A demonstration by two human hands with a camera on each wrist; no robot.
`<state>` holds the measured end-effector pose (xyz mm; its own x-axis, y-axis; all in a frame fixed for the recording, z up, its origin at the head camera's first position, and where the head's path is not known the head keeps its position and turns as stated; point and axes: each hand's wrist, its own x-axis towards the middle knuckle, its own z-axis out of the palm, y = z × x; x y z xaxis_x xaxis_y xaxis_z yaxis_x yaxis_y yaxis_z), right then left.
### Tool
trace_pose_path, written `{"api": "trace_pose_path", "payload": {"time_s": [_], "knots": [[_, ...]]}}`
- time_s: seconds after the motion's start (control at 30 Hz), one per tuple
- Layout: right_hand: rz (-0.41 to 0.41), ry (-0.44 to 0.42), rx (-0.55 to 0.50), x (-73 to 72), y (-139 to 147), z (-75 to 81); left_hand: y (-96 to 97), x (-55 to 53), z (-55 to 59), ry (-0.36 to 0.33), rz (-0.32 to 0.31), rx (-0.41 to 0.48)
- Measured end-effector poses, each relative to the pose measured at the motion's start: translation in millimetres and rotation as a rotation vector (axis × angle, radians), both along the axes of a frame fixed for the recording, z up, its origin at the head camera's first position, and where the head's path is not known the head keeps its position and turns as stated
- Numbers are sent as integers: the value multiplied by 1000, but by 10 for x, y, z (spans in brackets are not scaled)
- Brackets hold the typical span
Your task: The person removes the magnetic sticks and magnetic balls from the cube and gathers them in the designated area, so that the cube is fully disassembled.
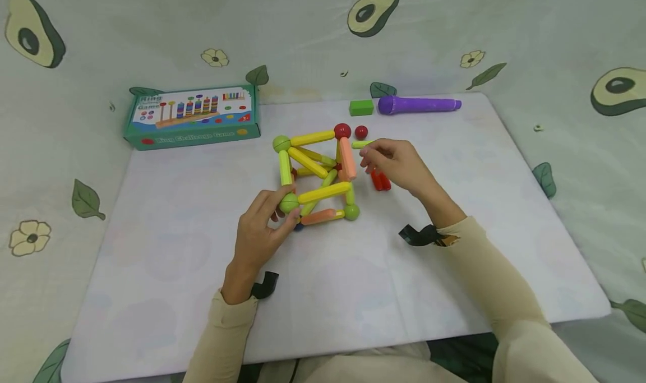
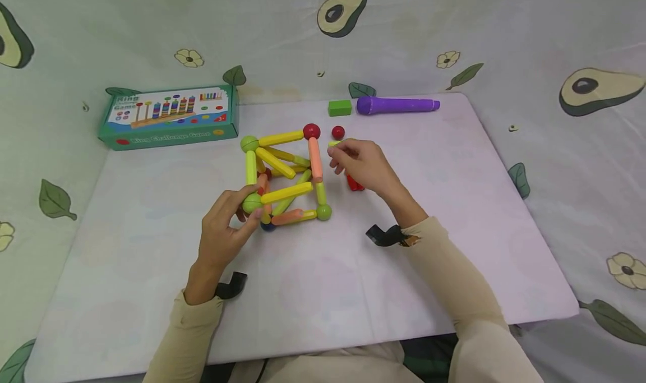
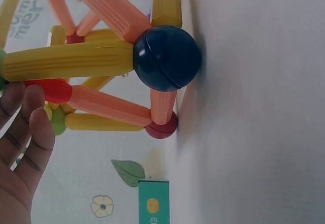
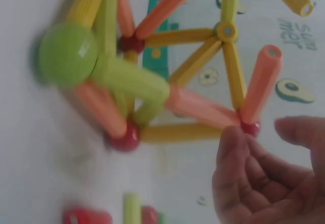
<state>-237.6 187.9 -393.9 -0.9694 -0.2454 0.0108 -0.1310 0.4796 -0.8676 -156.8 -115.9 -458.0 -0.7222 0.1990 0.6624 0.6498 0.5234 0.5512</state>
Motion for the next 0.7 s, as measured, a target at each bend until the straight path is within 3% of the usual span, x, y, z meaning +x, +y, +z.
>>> {"api": "trace_pose_path", "payload": {"time_s": [0.13,0.33,0.5,0.7], "knots": [[-9,-200,-286,-141,-154,-29,0,6,-30,-7,5,4],[-25,-408,-566,-245,-300,-45,5,1,-32,-4,-1,16],[-40,-414,-604,-266,-350,-57,-4,-9,-7,0,-10,17],[-127,-379,-628,-271,-331,-88,-21,-16,-1,2,-7,17]]}}
